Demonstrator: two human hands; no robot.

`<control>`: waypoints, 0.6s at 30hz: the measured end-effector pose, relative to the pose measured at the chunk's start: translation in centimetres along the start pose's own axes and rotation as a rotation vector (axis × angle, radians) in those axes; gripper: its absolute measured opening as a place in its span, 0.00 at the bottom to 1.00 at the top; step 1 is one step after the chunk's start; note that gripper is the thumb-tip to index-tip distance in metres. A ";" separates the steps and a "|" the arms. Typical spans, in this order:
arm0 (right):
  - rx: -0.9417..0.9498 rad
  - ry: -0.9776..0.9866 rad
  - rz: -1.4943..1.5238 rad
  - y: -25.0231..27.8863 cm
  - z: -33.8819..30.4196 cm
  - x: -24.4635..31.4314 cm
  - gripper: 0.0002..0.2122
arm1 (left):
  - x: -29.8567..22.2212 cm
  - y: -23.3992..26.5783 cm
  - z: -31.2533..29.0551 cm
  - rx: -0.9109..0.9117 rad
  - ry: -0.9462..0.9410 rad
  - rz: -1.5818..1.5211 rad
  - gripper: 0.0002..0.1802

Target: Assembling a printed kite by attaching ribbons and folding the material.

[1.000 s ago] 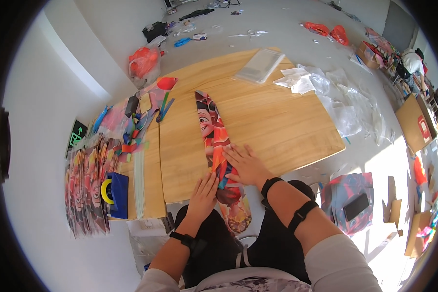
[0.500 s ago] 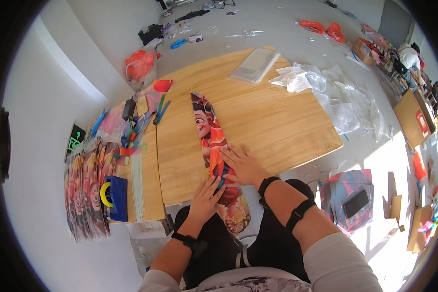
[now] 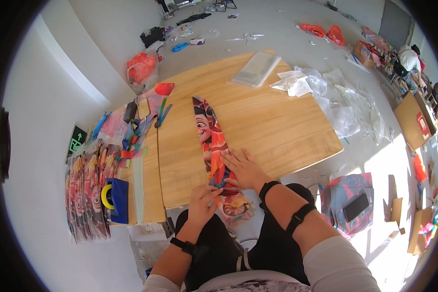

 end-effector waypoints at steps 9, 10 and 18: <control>0.135 -0.019 0.031 0.5 0.0 0.0 0.45 | 3.8 -0.7 0.0 -0.197 0.331 -0.159 0.07; 0.170 -0.031 0.004 0.5 0.0 -0.1 0.42 | 3.8 -0.9 0.1 -0.198 0.329 -0.160 0.07; 0.163 -0.020 -0.142 -0.6 0.2 0.1 0.27 | 5.9 -2.7 -1.2 -0.198 0.619 -0.365 0.08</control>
Point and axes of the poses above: each hand's wrist, its own z-axis towards the middle knuckle, its own y-axis out of the back of the hand, x = y × z, the point moved 5 cm from there along z, towards the middle knuckle, and after that the axes turned 4 degrees about -y, right-handed, at the moved point
